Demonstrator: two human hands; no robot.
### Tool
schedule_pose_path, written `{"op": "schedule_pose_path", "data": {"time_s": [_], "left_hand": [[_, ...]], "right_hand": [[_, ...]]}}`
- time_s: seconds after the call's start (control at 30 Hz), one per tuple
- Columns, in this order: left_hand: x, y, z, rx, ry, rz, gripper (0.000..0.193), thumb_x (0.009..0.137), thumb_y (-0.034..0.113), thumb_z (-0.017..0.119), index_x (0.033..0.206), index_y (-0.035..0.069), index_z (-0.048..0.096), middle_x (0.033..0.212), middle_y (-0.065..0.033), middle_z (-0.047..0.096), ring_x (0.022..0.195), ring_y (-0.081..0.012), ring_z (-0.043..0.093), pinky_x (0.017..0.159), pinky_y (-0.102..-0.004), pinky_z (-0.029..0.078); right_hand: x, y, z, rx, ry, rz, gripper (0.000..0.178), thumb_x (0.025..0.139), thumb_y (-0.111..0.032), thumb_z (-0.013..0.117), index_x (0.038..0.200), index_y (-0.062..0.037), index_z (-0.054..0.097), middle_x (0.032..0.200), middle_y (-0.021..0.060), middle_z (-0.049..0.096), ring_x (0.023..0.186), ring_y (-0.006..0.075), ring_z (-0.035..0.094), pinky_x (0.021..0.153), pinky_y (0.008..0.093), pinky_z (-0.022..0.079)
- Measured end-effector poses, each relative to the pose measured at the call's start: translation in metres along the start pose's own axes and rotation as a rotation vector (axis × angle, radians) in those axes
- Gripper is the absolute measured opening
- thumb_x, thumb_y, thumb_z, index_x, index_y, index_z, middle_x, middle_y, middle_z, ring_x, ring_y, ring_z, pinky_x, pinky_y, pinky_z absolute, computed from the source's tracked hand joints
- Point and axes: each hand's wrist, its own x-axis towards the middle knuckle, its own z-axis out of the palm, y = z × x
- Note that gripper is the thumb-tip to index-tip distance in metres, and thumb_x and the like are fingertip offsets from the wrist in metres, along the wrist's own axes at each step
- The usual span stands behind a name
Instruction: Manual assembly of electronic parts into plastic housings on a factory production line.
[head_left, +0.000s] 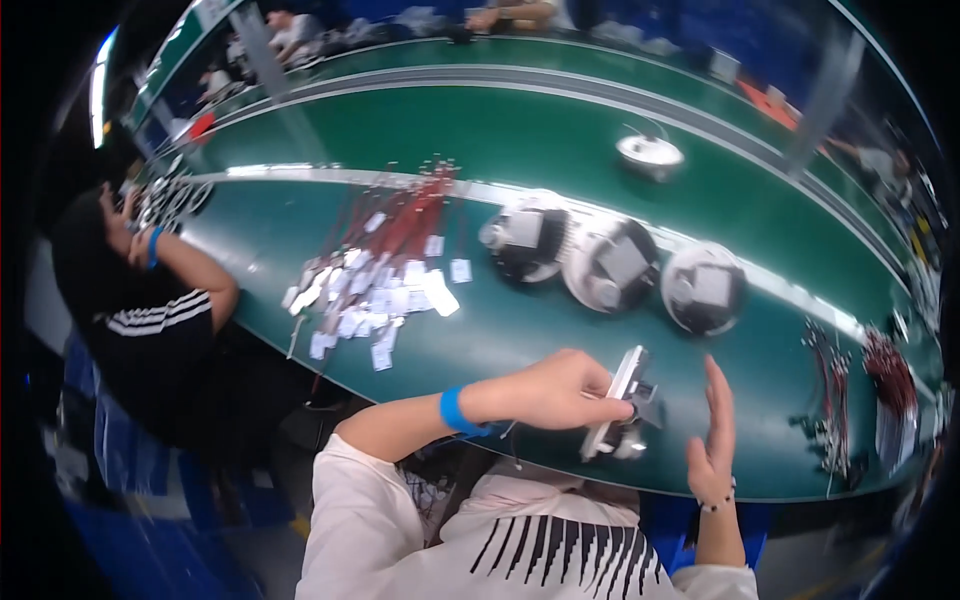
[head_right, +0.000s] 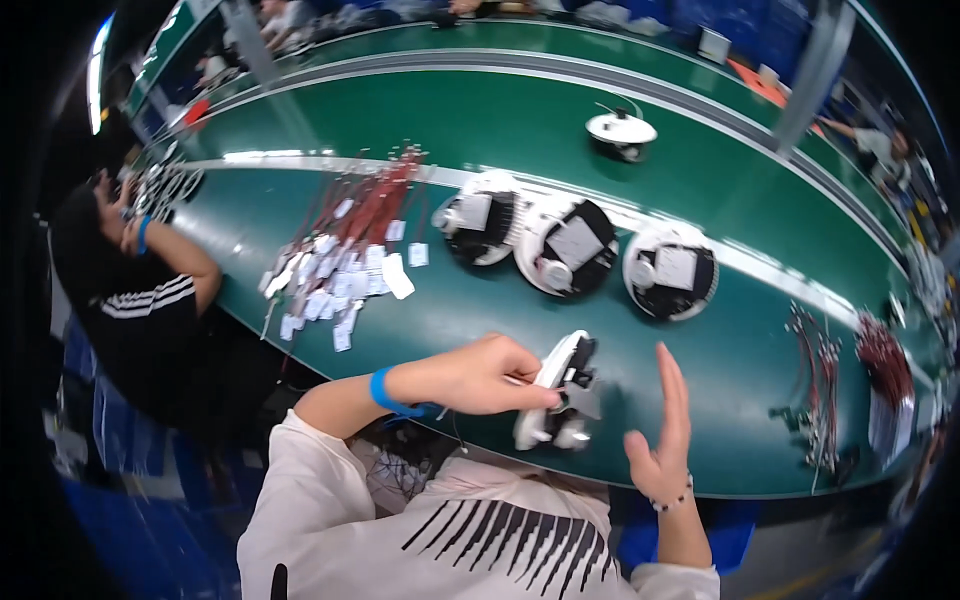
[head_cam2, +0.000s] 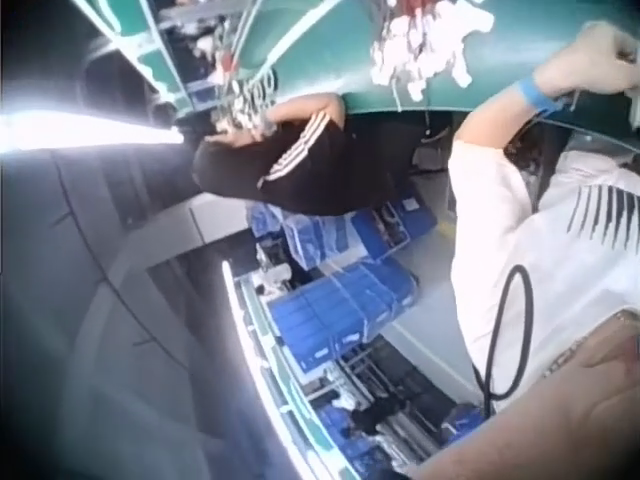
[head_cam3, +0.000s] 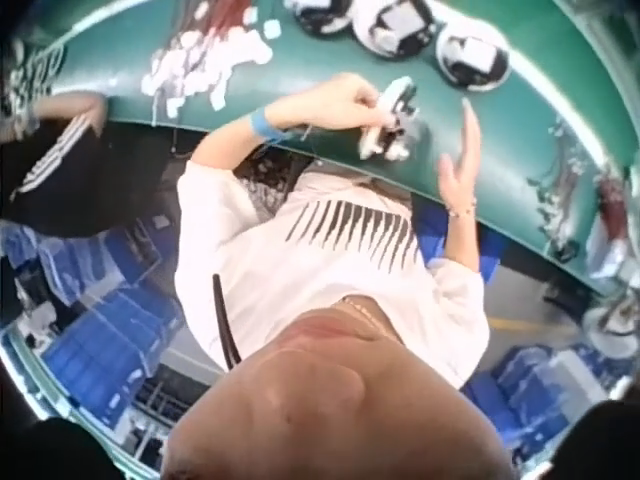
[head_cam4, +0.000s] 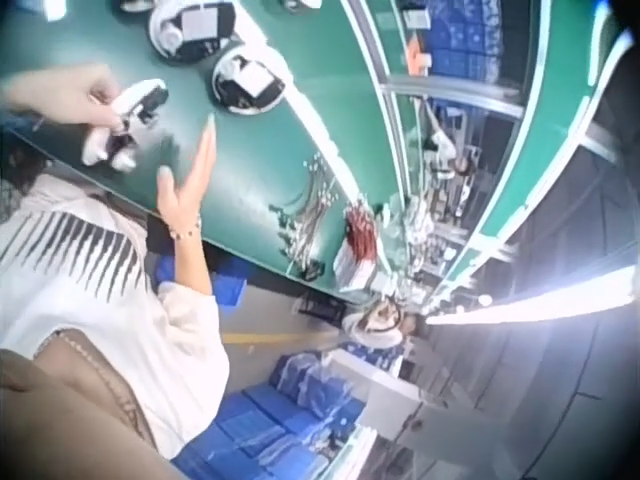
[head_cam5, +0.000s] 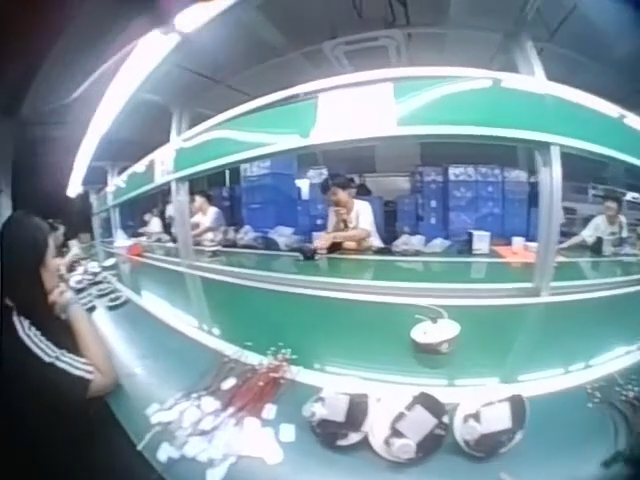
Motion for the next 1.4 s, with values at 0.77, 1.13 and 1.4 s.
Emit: {"op": "schedule_pose_path", "data": {"time_s": [0.77, 1.13, 1.4], "left_hand": [[-0.122, -0.184, -0.327, 1.514, 0.830, -1.022, 0.026, 0.058, 0.031, 0.069, 0.072, 0.010, 0.063, 0.074, -0.0098, 0.061, 0.069, -0.0258, 0.060, 0.062, -0.0346, 0.047], [0.199, -0.015, -0.209, 1.211, 0.358, 0.232, 0.023, 0.068, 0.013, 0.060, 0.087, 0.002, 0.057, 0.091, -0.0132, 0.055, 0.088, -0.0293, 0.052, 0.075, -0.0369, 0.043], [0.323, -0.075, -0.200, 1.503, 0.484, 0.020, 0.011, 0.070, 0.010, 0.053, 0.076, 0.005, 0.060, 0.077, -0.0110, 0.059, 0.077, -0.0246, 0.058, 0.061, -0.0328, 0.049]], "right_hand": [[0.016, 0.026, 0.051, -0.466, -0.334, -0.002, 0.050, 0.061, -0.018, 0.066, 0.104, -0.0016, 0.047, 0.119, 0.0200, 0.036, 0.112, 0.0408, 0.029, 0.092, 0.0466, 0.025], [0.049, 0.057, 0.056, -0.177, -0.494, -0.245, 0.039, 0.067, -0.025, 0.064, 0.100, -0.0081, 0.052, 0.105, 0.0112, 0.045, 0.105, 0.0310, 0.040, 0.091, 0.0485, 0.028], [0.049, 0.066, 0.051, -0.043, -0.575, -0.311, 0.035, 0.070, -0.021, 0.060, 0.100, -0.0051, 0.050, 0.108, 0.0116, 0.042, 0.109, 0.0294, 0.037, 0.096, 0.0450, 0.025]]}}
